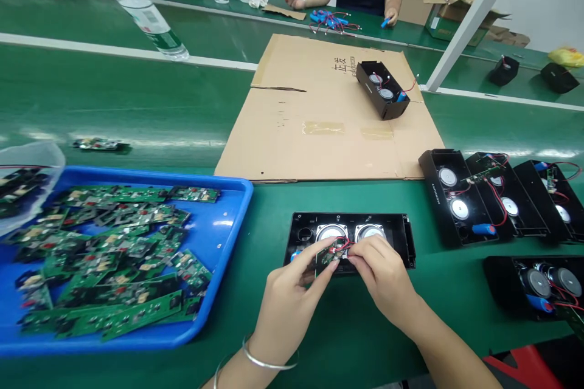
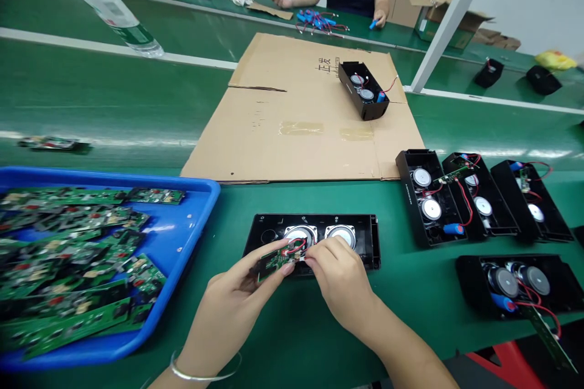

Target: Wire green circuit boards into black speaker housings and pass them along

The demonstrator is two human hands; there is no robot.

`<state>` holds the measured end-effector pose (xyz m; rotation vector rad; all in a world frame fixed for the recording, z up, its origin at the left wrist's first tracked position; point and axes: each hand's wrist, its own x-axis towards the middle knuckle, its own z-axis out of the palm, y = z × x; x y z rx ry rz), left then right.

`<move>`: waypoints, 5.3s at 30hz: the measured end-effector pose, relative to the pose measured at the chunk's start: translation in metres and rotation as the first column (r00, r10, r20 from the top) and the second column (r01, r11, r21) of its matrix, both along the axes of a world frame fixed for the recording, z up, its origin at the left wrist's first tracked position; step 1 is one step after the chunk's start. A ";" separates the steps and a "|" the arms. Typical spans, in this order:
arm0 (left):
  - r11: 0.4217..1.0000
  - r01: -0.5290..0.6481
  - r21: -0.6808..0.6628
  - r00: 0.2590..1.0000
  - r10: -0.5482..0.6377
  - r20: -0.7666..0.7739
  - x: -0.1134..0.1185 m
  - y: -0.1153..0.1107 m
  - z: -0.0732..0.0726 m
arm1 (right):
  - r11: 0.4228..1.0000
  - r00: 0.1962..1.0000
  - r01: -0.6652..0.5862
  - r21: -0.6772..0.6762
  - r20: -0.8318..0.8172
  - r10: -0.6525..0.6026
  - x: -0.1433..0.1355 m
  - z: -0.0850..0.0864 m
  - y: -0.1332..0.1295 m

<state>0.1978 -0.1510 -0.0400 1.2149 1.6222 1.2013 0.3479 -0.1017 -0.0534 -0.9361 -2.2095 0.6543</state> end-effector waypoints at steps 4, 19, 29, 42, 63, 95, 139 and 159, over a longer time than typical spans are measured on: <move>0.999 0.006 -0.046 0.998 -0.004 0.060 -0.002 0.000 0.001 | 0.997 0.999 -0.033 -0.070 -0.023 0.032 0.002 0.003 0.001; 0.991 0.091 -0.099 0.979 -0.070 0.194 -0.007 0.009 0.004 | 0.996 0.992 -0.081 0.031 0.097 0.077 0.001 0.003 0.000; 0.989 0.111 -0.096 0.977 -0.090 0.195 -0.007 0.012 0.005 | 0.998 0.997 -0.065 0.021 0.049 0.064 0.002 0.002 0.000; 0.988 0.129 -0.089 0.986 -0.118 0.116 -0.008 0.012 0.005 | 0.962 0.989 -0.066 0.264 0.147 0.028 -0.003 -0.003 0.000; 0.983 0.183 -0.021 0.983 -0.183 0.007 -0.007 0.009 0.001 | 0.968 0.999 0.028 0.248 0.012 -0.032 -0.008 -0.010 -0.003; 0.850 0.299 0.434 0.481 0.259 -0.838 0.025 0.004 0.006 | 0.888 0.895 0.443 0.122 -0.122 -0.429 0.009 0.034 -0.028; 0.858 0.330 0.394 0.664 0.086 -0.743 0.015 0.007 -0.014 | 0.911 0.979 0.198 0.361 -0.023 -0.204 0.028 0.008 -0.013; 0.979 0.193 -0.072 0.981 -0.195 -0.022 -0.007 0.004 0.002 | 0.991 0.938 -0.051 0.121 0.346 0.006 0.041 0.015 0.012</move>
